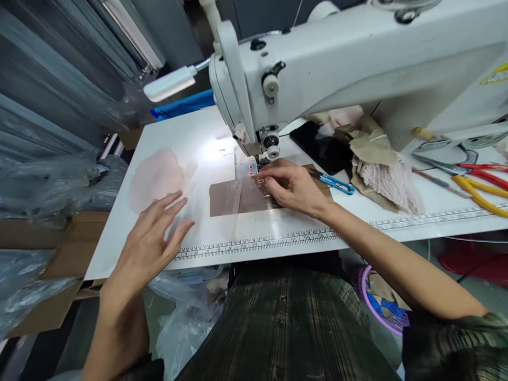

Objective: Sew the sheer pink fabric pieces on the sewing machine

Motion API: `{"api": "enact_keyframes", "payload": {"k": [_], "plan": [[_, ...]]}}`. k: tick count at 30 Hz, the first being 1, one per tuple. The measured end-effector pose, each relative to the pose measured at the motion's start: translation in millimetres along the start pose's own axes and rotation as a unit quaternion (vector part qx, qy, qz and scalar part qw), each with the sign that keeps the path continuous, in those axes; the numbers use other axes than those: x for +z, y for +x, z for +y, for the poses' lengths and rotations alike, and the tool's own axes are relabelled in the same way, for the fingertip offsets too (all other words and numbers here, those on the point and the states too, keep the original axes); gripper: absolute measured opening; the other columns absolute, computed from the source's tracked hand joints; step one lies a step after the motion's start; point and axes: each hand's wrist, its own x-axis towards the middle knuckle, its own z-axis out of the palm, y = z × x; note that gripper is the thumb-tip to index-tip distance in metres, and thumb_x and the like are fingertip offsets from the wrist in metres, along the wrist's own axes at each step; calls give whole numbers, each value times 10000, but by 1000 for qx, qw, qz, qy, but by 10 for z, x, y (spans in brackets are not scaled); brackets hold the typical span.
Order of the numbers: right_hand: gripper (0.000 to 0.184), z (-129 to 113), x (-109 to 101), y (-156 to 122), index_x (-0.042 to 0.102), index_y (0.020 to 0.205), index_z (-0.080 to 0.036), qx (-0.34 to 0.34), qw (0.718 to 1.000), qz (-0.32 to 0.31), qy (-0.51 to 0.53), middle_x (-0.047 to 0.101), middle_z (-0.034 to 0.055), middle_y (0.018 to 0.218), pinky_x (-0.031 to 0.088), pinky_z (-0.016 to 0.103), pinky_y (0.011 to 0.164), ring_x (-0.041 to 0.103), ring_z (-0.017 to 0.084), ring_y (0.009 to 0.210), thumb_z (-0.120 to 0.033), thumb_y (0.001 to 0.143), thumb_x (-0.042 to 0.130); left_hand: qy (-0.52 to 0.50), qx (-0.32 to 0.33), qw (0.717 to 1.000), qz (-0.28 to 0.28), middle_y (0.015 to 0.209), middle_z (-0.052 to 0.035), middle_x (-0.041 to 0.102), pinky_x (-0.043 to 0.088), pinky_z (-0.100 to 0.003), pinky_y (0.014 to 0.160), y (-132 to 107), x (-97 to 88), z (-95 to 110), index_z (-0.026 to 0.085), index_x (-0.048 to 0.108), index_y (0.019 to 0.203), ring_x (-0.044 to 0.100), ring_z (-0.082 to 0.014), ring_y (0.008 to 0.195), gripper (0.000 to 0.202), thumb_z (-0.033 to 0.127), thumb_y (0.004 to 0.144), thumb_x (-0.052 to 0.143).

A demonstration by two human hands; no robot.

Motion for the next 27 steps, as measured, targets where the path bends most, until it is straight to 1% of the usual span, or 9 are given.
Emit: {"api": "enact_keyframes", "payload": {"k": [2,5,7,11,14,18,22,24,27], "plan": [[240,65,-86,33,742,970,-211,43,999,-5,-11,687,62,949,533,356,733,649,203,839,-217,871,523,1,50,998,-39,1367,-122,532,465,-525,1055,259,116,-9,185,517,1294,520,-282,1264,349,307,968,505],[250,123,-126,46,737,996,-210,42,998,-43,-31,687,62,956,539,360,776,650,204,857,-212,872,520,-34,126,988,-77,1363,-114,539,461,-498,1075,603,311,-26,175,526,1283,529,-251,1256,323,285,988,451],[274,132,-104,46,723,1054,-212,18,995,-84,-46,682,64,1008,533,371,844,647,203,901,-207,883,510,-59,173,978,-98,1351,-123,546,456,-486,1077,802,461,-45,159,538,1268,539,-241,1239,314,268,994,431],[316,141,-32,92,698,1143,-191,-66,975,-169,-129,641,117,1113,506,432,921,602,248,1027,-203,885,514,-72,204,963,-162,1354,-169,520,500,-461,995,1143,761,-119,121,498,1318,556,-266,1191,387,311,983,452],[328,171,-13,171,698,1152,-163,-102,950,-203,-214,622,166,1097,497,495,895,576,299,1027,-203,873,530,-83,220,961,-147,1348,-181,512,497,-460,971,1306,885,-211,119,507,1306,557,-276,1171,396,325,969,479],[343,231,-44,256,677,1199,-191,-62,966,-196,-159,648,126,1045,523,381,802,616,231,903,-219,906,502,-141,263,952,-70,1266,-142,572,502,-462,952,1299,865,-245,158,579,1199,564,-257,1151,300,259,920,532],[346,308,-65,257,679,1206,-216,50,978,-160,-125,676,49,862,477,266,597,570,130,586,-247,923,481,-201,333,916,-94,1121,-91,656,520,-377,899,1148,832,-143,166,638,1080,621,-201,1033,237,165,862,544],[344,343,-61,237,683,1203,-225,54,976,-159,-141,679,54,891,469,266,593,568,130,585,-258,922,487,-194,324,921,-91,1075,-82,673,515,-355,851,1094,862,-91,167,657,1044,633,-188,972,218,148,873,523],[361,378,-48,208,659,1246,-251,7,970,-178,-167,661,84,1013,495,295,683,621,178,755,-253,922,500,-172,298,936,-71,988,-47,688,477,-312,752,1061,937,-36,194,678,981,626,-158,867,189,156,907,508]]}}
